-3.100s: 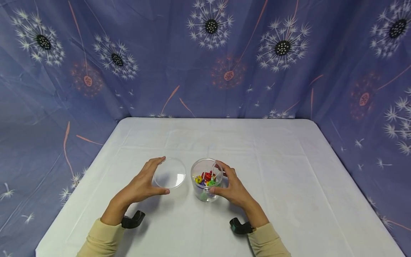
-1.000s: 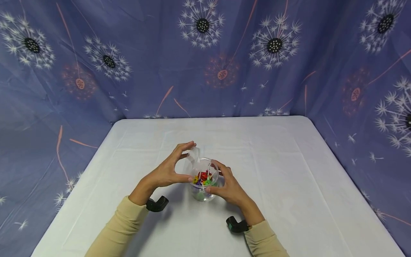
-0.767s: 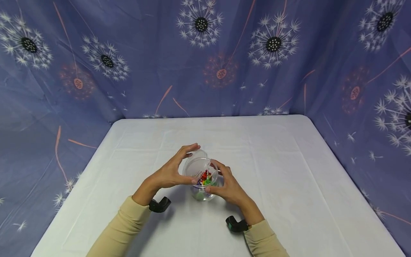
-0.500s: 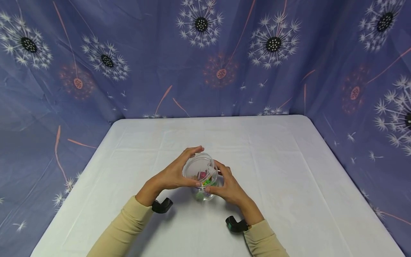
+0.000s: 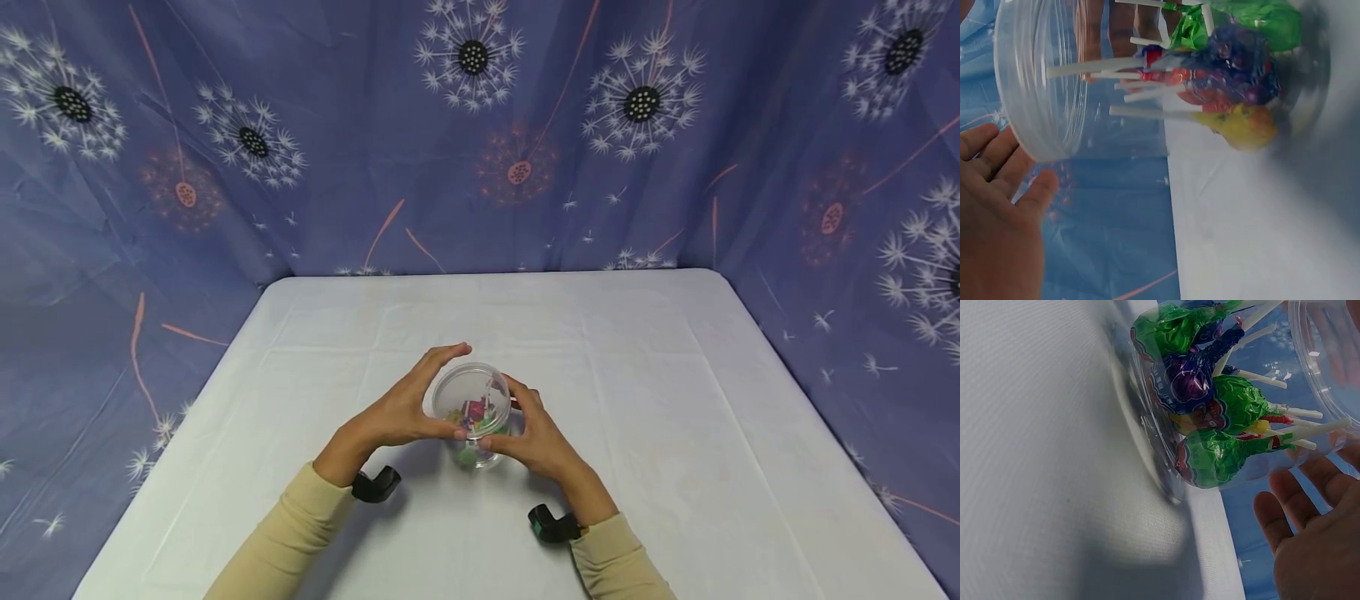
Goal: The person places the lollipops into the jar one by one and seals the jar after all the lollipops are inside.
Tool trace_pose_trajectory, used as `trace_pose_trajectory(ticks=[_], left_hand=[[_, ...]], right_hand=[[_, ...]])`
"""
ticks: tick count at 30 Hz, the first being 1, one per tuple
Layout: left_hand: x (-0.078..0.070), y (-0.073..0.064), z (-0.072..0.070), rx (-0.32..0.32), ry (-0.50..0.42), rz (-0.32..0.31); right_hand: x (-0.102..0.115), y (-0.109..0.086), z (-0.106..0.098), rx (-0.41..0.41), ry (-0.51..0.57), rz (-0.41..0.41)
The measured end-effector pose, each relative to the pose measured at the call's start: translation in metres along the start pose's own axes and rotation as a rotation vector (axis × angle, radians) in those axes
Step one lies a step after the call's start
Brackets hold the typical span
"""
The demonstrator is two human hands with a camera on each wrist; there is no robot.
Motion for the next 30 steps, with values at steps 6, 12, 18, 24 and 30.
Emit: trace_pose_trajectory(ticks=[6, 12, 18, 24, 30], left_hand=[[0.013, -0.014, -0.004, -0.052, 0.026, -0.088], [0.031, -0.027, 0.006, -0.100, -0.011, -0.209], [0.038, -0.031, 0.021, -0.132, -0.096, -0.249], [0.038, -0.031, 0.024, -0.164, -0.136, -0.251], [0.038, -0.029, 0.019, -0.137, -0.117, -0.216]], right_hand=[[-0.001, 0.001, -0.001, -0.011, -0.011, -0.017], [-0.002, 0.002, -0.001, -0.009, -0.009, -0.020], [0.000, 0.002, -0.001, -0.003, -0.004, -0.040], [0.001, 0.001, -0.001, -0.006, -0.015, -0.059], [0.001, 0.001, -0.001, -0.006, -0.012, -0.063]])
Point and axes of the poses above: each hand's wrist, its own y-axis towards the middle knuckle, its own z-axis out of the palm, x = y × z, the point moved 9 cm from there along y, towards the middle knuckle, and after that the axes turned 7 degrees about z, right-handed, at the moved point
